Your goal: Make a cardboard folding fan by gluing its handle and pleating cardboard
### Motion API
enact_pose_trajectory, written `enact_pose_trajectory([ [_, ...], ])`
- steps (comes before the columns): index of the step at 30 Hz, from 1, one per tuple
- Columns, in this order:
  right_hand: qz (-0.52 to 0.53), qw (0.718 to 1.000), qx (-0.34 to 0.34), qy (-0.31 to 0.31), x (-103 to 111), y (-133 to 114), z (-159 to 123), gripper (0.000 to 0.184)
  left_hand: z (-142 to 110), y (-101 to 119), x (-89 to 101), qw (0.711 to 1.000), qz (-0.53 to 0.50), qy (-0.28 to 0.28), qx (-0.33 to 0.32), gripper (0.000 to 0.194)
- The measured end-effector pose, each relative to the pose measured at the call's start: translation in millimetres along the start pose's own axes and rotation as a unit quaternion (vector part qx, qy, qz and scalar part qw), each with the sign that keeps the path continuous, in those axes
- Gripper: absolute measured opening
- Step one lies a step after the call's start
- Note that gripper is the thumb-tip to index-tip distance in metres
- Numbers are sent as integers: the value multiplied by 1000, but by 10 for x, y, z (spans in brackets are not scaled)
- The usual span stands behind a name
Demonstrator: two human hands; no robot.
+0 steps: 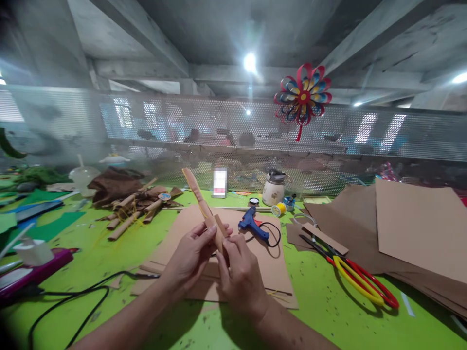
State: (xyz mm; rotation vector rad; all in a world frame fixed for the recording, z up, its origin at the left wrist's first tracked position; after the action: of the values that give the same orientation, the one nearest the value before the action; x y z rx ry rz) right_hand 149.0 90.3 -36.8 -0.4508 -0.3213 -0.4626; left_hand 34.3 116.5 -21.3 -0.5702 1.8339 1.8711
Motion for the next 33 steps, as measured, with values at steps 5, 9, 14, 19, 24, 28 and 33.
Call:
enact_pose_trajectory([
  [5, 12, 1000, 21, 7, 40, -37, 27, 34, 49, 6, 19, 999, 25, -23, -16, 27],
  [9, -5, 998, 20, 66, 171, -46, 115, 34, 46, -20, 10, 997, 43, -57, -20, 28],
  [14, -34, 997, 11, 73, 264, -8, 199, 34, -11, -54, -38, 992, 63, -109, -26, 25],
  [19, -32, 999, -9, 23, 251, 15, 206, 41, -45, -72, -72, 986, 91, -134, -32, 24],
  [24, -7, 1000, -13, -7, 215, 13, 182, 40, -61, -70, -100, 984, 77, -156, -34, 23],
  [28, 15, 999, -28, -16, 203, 43, 187, 40, -52, -89, -96, 985, 46, -165, -12, 23],
  [33, 20, 997, -61, 43, 259, 139, 217, 35, -7, -90, -51, 991, 9, -130, 44, 20],
])
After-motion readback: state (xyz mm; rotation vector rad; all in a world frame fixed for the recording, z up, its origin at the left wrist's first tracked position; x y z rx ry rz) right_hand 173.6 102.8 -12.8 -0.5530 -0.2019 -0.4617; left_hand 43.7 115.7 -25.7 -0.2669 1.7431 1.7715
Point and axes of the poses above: each hand's wrist, its own z-axis towards the middle knuckle, its own x-axis out of the back of the hand, y = z × x, the point moved 3 cm from there along z, towards the middle knuckle, and after that the axes turned 3 degrees about y, right-handed, at the moved point
